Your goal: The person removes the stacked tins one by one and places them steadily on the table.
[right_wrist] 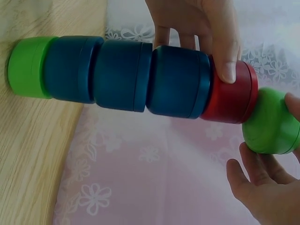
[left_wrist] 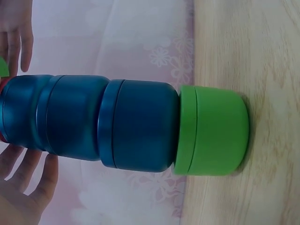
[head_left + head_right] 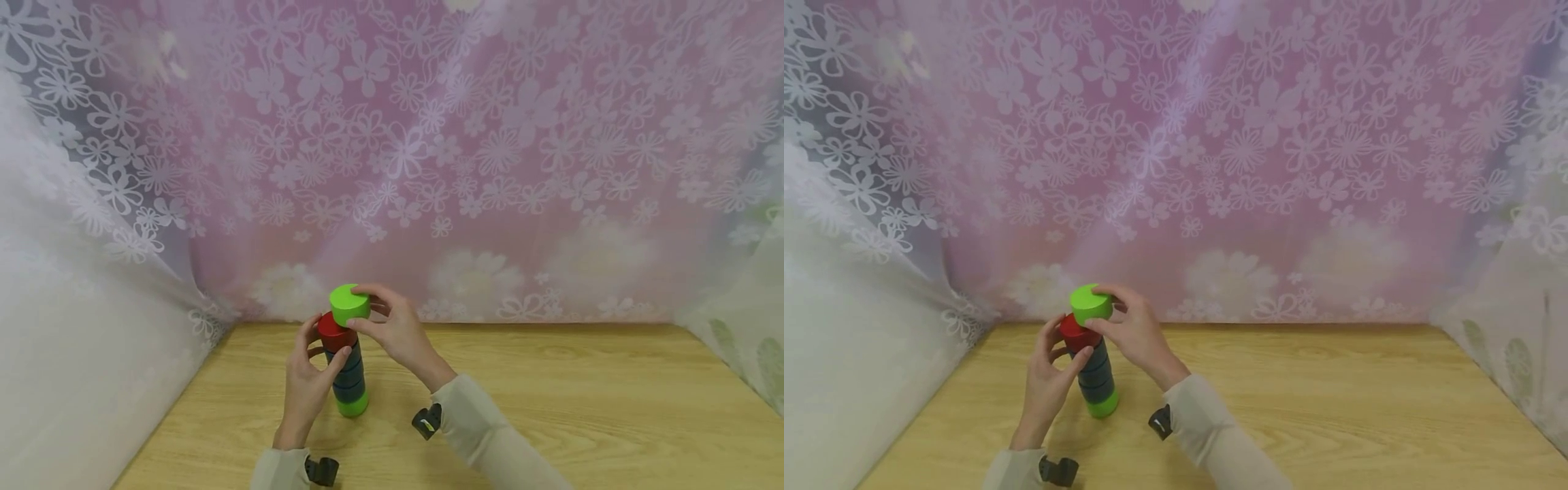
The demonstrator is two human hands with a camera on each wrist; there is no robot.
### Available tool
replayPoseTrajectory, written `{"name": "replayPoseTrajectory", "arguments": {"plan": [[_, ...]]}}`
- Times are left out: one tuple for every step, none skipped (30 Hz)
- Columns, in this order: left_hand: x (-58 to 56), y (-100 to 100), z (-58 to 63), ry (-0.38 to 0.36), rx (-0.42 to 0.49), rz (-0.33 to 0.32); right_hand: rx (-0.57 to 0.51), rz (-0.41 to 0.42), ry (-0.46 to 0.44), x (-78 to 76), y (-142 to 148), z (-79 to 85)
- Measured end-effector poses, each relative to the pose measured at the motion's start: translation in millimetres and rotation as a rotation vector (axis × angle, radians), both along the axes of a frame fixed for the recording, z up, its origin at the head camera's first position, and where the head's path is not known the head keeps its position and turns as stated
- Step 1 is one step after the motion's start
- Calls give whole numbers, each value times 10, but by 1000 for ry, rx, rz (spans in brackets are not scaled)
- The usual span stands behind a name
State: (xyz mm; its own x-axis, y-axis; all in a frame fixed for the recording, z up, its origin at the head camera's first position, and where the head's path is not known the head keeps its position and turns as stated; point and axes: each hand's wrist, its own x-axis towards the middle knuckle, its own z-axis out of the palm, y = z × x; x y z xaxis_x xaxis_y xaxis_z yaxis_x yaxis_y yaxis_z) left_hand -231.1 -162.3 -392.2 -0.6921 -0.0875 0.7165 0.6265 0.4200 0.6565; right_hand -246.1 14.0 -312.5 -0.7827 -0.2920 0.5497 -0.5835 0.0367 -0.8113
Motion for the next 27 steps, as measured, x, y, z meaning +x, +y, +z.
{"name": "replayPoseTrajectory", "arguments": {"plan": [[0,0,1,3,-3,0,-1,-6,5,-2,13,-6],[0,-2,-2,5,-8,1,-4,-12,9,-2,27,-12],[2,-3,-3,8,-12,2,-9,-15,10,-3,43,-20],[4,-5,-9,10,-17,5,-13,-18,9,-3,59,-30],[6,-9,-18,10,-21,9,-17,-20,7,-2,77,-41],[8,-12,-26,10,-25,13,-20,-25,3,0,96,-50],[10,-14,-33,10,-29,16,-21,-31,-3,0,117,-61],[10,-17,-41,11,-32,18,-26,-33,-8,1,138,-70],[10,-17,-44,14,-35,20,-29,-36,-14,2,161,-78],[9,-17,-48,16,-35,21,-31,-42,-16,1,184,-86],[9,-18,-48,18,-34,20,-32,-46,-16,-3,208,-96],[7,-17,-47,21,-34,19,-33,-48,-15,-6,231,-103],[5,-17,-48,22,-32,20,-32,-49,-17,-9,256,-113],[4,-16,-50,22,-32,19,-33,-48,-18,-9,278,-120],[5,-15,-48,23,-31,19,-30,-49,-20,-10,301,-128],[3,-14,-49,21,-30,18,-28,-50,-20,-13,321,-136],[0,-13,-49,18,-29,19,-24,-50,-21,-14,341,-143],[-3,-12,-52,14,-27,19,-24,-50,-25,-14,359,-149],[-6,-11,-50,11,-25,20,-22,-54,-24,-16,377,-156],[-10,-9,-46,10,-25,20,-23,-61,-21,-23,393,-163],[-15,-7,-41,10,-25,20,-22,-67,-18,-30,410,-171],[-20,-6,-39,9,-24,19,-23,-71,-15,-37,425,-179],[-24,-7,-39,9,-20,18,-20,-75,-12,-39,442,-186],[-27,-9,-40,10,-16,17,-17,-79,-10,-44,458,-198],[-28,-10,-42,12,-14,17,-12,-83,-10,-43,473,-207],[-28,-11,-45,14,-13,16,-9,-87,-15,-41,489,-217],[-26,-13,-50,16,-9,14,-5,-87,-21,-34,505,-227]]}}
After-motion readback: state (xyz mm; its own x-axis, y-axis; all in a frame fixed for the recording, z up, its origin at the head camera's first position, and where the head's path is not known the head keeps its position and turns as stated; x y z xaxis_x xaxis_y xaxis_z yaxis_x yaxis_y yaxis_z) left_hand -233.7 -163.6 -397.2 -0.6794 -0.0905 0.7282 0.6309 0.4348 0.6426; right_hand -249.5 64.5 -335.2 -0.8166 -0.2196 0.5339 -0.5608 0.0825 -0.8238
